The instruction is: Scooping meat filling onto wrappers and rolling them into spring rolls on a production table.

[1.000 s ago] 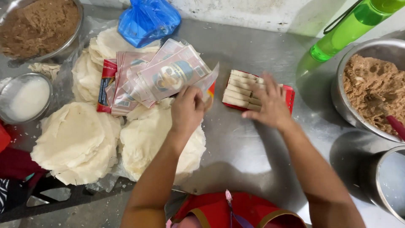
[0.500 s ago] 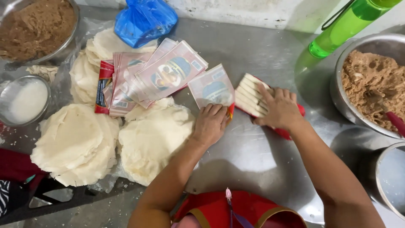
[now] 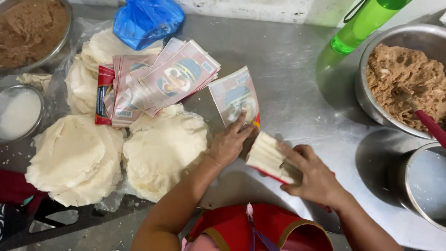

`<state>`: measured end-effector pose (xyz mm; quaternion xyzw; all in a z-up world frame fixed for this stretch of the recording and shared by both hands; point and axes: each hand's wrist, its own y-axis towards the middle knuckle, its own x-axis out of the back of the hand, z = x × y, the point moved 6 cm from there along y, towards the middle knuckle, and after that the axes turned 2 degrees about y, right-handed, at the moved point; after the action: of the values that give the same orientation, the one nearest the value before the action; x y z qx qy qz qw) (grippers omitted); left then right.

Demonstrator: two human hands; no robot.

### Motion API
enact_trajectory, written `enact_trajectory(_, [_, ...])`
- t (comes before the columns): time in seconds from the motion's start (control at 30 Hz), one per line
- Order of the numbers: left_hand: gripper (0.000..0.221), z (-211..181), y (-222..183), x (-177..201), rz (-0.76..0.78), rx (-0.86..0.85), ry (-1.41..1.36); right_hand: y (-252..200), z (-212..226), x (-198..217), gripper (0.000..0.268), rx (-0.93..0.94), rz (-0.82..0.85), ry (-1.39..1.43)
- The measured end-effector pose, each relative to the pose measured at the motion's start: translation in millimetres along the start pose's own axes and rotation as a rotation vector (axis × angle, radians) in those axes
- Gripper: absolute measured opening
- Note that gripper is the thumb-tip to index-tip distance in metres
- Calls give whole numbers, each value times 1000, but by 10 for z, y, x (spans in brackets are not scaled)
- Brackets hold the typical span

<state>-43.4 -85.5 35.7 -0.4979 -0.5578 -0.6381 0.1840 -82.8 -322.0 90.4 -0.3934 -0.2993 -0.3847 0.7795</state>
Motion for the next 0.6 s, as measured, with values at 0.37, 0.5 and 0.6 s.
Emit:
enact_trajectory(0.37, [52, -25, -35, 143, 314, -15, -204, 56, 102, 131, 112, -175, 69, 21])
enact_trajectory(0.5, [17, -40, -179, -171, 9, -141, -85, -157, 228, 240, 110, -163, 98, 139])
enact_trajectory(0.6, [19, -138, -118, -234, -34, -146, -109, -156, 294, 303, 110, -169, 115, 172])
